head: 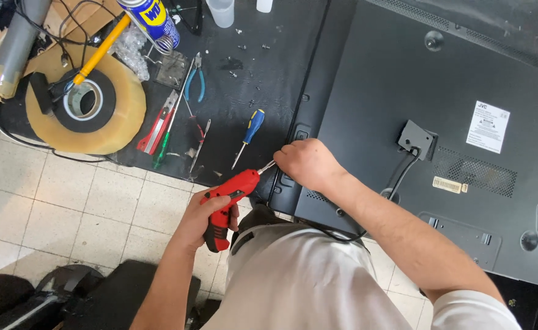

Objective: The person uses a red electric screwdriver to attach a metal TV stand to the back of a flat-screen television. They systematically drive screws into the mounting holes on the stand and the TV chassis, securing the bracket in place.

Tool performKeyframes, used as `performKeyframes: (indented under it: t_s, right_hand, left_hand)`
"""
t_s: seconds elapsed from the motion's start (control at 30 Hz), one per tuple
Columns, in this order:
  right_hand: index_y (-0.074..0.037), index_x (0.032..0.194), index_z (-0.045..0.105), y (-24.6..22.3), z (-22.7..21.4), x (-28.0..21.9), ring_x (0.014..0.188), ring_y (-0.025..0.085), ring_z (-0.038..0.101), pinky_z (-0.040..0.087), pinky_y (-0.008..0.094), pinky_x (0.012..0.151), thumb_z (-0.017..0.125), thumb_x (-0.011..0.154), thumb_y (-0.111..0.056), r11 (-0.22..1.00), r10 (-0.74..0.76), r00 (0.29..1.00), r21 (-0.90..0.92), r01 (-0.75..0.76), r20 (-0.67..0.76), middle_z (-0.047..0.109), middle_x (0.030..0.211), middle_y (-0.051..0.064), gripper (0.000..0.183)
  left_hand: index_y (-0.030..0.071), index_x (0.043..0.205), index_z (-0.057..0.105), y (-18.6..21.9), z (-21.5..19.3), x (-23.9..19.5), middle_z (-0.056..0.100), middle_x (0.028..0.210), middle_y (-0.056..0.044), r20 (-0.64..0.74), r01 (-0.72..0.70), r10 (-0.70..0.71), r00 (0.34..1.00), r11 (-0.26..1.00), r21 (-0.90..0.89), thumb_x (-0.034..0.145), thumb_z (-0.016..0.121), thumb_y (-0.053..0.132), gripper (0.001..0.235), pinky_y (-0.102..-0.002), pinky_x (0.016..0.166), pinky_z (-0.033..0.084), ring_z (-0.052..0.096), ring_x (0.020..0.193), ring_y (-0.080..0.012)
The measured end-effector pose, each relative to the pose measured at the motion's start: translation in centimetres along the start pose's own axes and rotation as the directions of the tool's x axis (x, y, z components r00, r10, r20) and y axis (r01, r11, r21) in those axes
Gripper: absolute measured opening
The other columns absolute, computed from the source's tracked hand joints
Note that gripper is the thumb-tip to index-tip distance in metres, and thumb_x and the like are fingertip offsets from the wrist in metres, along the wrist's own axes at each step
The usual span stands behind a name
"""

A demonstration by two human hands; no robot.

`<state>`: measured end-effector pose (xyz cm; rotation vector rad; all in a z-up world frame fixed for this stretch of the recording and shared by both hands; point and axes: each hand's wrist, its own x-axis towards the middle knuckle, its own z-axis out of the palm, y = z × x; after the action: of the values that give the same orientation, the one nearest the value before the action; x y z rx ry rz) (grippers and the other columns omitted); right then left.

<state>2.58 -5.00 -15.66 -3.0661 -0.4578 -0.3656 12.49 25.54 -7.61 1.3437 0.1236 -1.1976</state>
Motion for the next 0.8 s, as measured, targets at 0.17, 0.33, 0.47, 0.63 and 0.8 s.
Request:
performKeyframes:
  t_s: [0.17,0.33,0.47,0.63,0.8]
  right_hand:
    - [-0.021,0.080,0.067,-0.2,-2.1,-0.2,0.058,0.014,0.063,0.053,0.029,0.059,0.078,0.100,-0.022,0.993,-0.061,0.998,-0.101,0.061,0.011,0.062,0.069,-0.005,0.023]
    - [-0.021,0.081,0.069,-0.2,-3.4,-1.0,0.057,0.013,0.061,0.050,0.028,0.059,0.076,0.103,-0.018,0.993,-0.048,0.999,-0.107,0.051,0.024,0.059,0.067,-0.005,0.023]
    - [-0.021,0.081,0.069,0.1,-3.8,-1.3,0.057,0.013,0.062,0.052,0.027,0.059,0.077,0.101,-0.021,0.996,0.019,0.997,-0.090,-0.012,0.072,0.060,0.067,-0.006,0.021]
    - [-0.015,0.099,0.080,1.0,-9.0,0.3,0.064,0.015,0.071,0.055,0.028,0.060,0.078,0.106,-0.031,0.980,0.137,0.987,0.133,-0.147,0.081,0.071,0.073,-0.002,0.017]
    - [-0.022,0.097,0.082,0.9,-7.8,-1.7,0.073,0.016,0.076,0.059,0.028,0.070,0.080,0.104,-0.037,0.981,0.155,0.984,0.105,-0.165,0.090,0.076,0.079,-0.005,0.017]
  left_hand:
    - [-0.003,0.105,0.077,-0.7,-0.5,1.1,0.071,0.071,-0.024,0.022,0.212,-0.213,0.977,0.946,-0.244,0.093,0.070,0.039,0.045,-0.055,0.062,0.068,0.074,0.059,-0.0346]
    - [-0.003,0.102,0.078,-0.9,0.5,1.4,0.073,0.074,-0.023,0.014,0.299,-0.308,0.951,0.908,-0.293,0.092,0.069,0.044,0.049,-0.056,0.063,0.069,0.075,0.060,-0.0338]
    - [-0.005,0.101,0.077,-0.4,2.0,0.7,0.075,0.074,-0.025,-0.001,0.218,-0.221,0.975,0.962,-0.167,0.091,0.074,0.032,0.039,-0.059,0.066,0.069,0.078,0.062,-0.0377]
    - [-0.007,0.105,0.074,-0.8,1.6,1.1,0.074,0.074,-0.031,0.048,0.071,-0.067,0.997,0.993,-0.096,0.090,0.073,0.026,0.036,-0.062,0.063,0.068,0.078,0.061,-0.0439]
    - [-0.003,0.101,0.075,1.1,3.2,-0.2,0.074,0.071,-0.023,0.042,0.015,-0.009,0.999,0.992,-0.123,0.086,0.076,0.020,0.028,-0.050,0.062,0.067,0.078,0.060,-0.0369]
